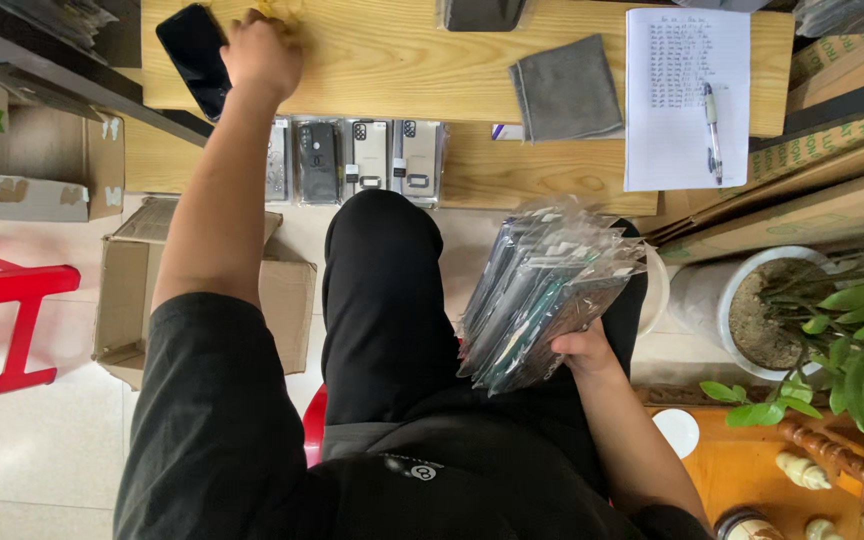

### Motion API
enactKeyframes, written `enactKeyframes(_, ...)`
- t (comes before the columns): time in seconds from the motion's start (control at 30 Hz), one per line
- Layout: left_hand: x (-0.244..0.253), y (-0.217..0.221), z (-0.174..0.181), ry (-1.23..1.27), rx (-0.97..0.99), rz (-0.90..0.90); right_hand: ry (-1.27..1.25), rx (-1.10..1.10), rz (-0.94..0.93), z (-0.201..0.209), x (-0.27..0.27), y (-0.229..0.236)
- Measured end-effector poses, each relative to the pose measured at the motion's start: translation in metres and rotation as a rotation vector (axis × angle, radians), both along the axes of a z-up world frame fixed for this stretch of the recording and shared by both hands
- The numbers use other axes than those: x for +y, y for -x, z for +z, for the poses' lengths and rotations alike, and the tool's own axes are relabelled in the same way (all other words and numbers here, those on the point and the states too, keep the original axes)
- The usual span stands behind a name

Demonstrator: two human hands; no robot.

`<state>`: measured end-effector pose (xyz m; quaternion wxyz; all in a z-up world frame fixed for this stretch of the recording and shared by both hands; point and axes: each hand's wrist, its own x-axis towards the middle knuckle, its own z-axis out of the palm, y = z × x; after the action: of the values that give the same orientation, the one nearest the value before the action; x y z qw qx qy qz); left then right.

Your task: The person wipes several individual phone cases using a grey cloth, stacks them together, and then writes a list of items in a notebook.

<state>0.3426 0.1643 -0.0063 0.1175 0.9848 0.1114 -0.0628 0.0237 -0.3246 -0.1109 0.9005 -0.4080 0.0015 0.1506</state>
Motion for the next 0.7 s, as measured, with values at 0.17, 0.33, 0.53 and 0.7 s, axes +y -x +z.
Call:
enactKeyframes(0.17,0.014,0.006,0.009,0.421,-0.533,0.190,-0.008,-0.004,0.078,0.005,0.003,0.002)
enactKeyframes(0.33,-0.004,0.054,0.019,1.141,-0.548,0.260,0.005,0.002,0.087,-0.001,0.001,0.003)
enactKeyframes(0.53,-0.094,0.167,0.028,1.872,-0.439,0.009,-0.437,-0.013,0.273,0.027,0.000,-0.005)
enactKeyframes(0.7,-0.170,0.255,0.012,2.192,-0.361,-0.024,-0.329,-0.080,0.258,0.050,0.004,0.012)
